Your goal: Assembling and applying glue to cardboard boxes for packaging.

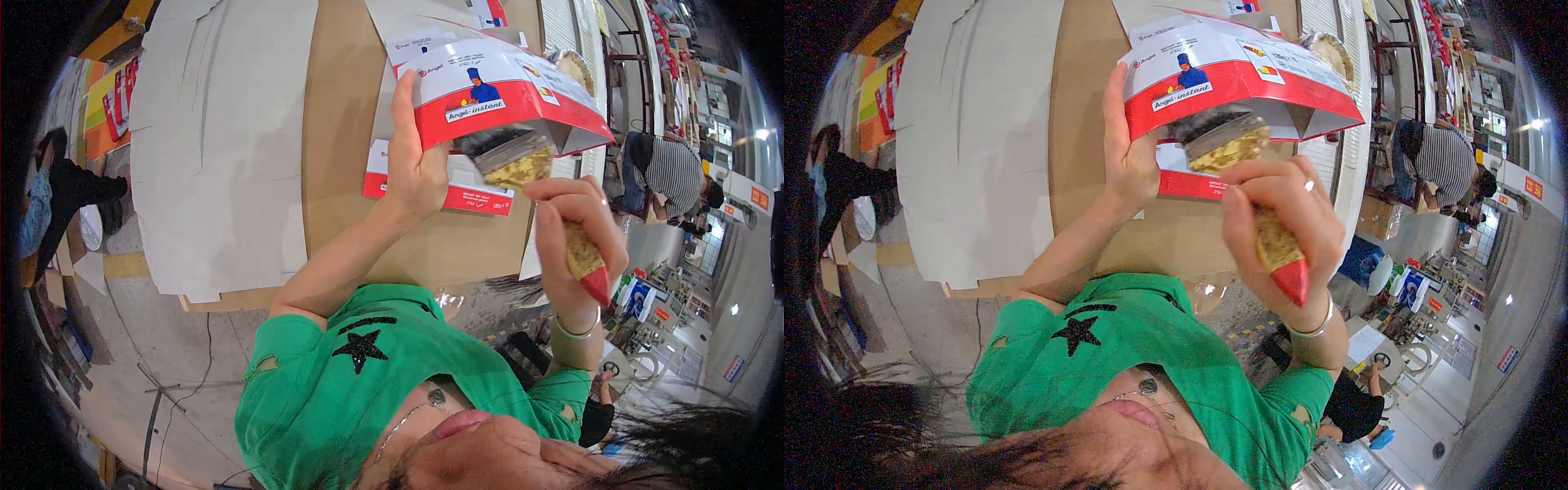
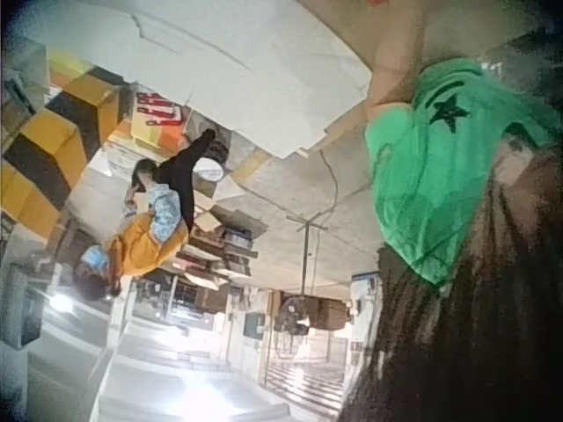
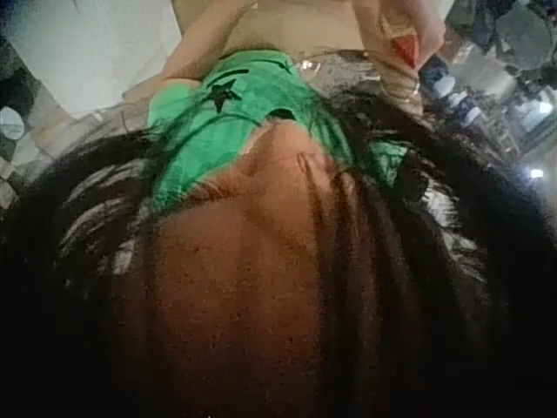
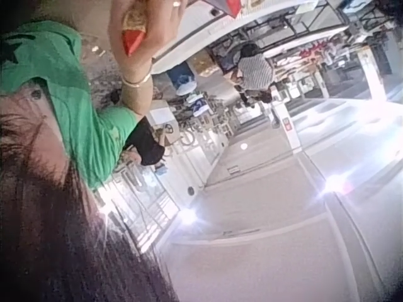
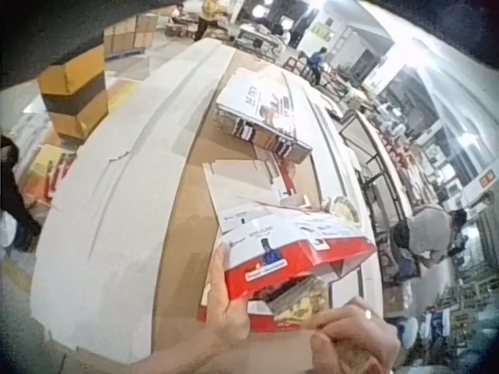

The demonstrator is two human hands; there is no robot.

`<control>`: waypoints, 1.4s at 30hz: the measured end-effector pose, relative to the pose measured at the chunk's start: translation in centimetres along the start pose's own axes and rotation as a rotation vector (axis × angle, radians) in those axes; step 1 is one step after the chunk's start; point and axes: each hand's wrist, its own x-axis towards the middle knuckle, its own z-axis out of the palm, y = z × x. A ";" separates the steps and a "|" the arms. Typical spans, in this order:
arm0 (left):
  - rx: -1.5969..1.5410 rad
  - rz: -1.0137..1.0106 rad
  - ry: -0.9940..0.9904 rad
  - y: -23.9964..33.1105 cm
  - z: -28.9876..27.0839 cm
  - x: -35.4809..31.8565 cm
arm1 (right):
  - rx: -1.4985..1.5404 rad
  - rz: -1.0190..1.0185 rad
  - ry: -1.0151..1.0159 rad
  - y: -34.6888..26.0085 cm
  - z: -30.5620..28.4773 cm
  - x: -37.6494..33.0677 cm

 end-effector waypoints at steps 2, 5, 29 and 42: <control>0.068 0.059 0.008 -0.6 -0.2 0.0 | -0.020 0.036 0.040 0.6 -0.4 -0.3; 0.172 0.108 0.018 0.0 0.1 0.2 | 0.036 0.032 0.024 -0.3 -0.3 0.0; 0.192 0.061 0.051 0.5 -0.1 0.3 | -0.029 0.119 0.137 -2.0 -3.1 -1.5; 0.082 0.000 0.069 0.8 0.4 -0.1 | 0.195 0.470 0.068 0.3 -2.0 -4.4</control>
